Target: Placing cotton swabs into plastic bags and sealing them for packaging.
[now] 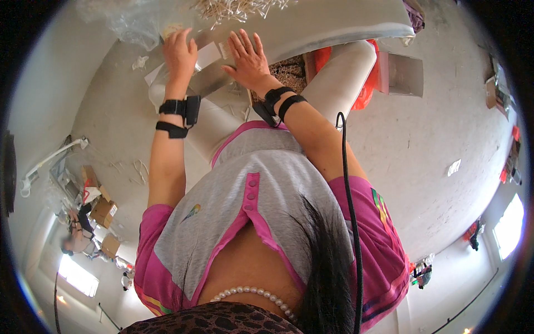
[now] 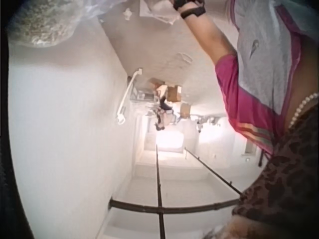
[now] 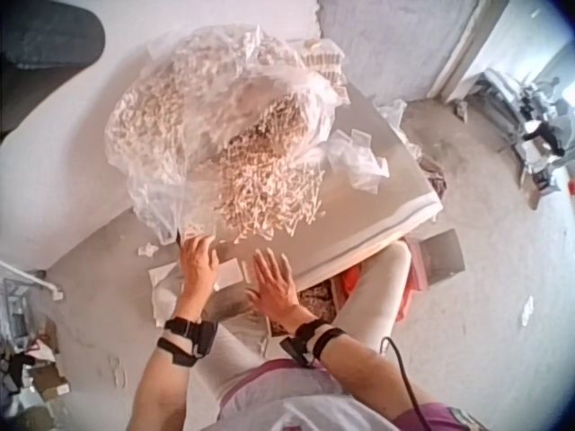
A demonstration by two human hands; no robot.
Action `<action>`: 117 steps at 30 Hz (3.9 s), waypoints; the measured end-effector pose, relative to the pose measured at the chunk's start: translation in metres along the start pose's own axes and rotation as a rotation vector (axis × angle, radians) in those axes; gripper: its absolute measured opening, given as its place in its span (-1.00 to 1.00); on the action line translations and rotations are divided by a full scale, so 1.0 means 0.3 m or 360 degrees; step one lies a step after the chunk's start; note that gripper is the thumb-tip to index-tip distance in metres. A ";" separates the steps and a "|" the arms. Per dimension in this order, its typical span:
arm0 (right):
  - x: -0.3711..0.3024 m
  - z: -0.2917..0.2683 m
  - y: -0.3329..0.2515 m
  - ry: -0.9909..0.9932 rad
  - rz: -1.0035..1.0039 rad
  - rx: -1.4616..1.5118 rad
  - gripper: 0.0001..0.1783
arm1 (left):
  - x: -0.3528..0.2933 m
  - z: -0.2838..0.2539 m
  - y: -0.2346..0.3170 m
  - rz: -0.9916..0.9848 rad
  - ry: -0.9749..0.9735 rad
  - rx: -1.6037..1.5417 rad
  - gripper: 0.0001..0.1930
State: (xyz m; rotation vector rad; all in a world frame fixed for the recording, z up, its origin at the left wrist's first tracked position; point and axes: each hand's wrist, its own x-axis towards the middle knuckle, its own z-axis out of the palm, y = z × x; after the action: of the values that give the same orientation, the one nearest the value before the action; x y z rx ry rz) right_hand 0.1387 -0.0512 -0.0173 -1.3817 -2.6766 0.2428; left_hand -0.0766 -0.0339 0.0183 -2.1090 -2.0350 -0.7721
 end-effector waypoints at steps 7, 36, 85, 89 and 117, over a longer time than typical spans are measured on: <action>0.071 0.023 -0.092 -0.0053 -0.0047 0.0053 -0.07 | -0.227 -0.104 0.091 -0.0397 -0.0017 0.0054 -0.67; 0.068 0.050 -0.179 0.0044 -0.0080 0.0132 -0.09 | -0.397 0.036 0.013 -0.0450 -0.0252 -0.0329 -0.33; 0.075 0.086 -0.260 0.0031 -0.0142 0.0340 -0.03 | -0.359 0.059 -0.001 -0.2220 0.0798 -0.2408 -0.60; 0.079 0.078 -0.272 -0.0019 -0.0165 0.0291 0.01 | -0.360 0.075 -0.018 -0.2229 0.0836 -0.2322 -0.62; 0.084 0.100 -0.255 0.0023 -0.0232 0.0433 0.04 | -0.342 0.085 0.000 -0.2141 0.1040 -0.2209 -0.73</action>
State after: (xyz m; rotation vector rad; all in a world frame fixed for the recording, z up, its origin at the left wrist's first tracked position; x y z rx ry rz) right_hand 0.0576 -0.0769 -0.0309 -1.1003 -2.5972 0.5554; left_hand -0.0666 -0.1159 -0.0477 0.2043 -2.3459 -3.0106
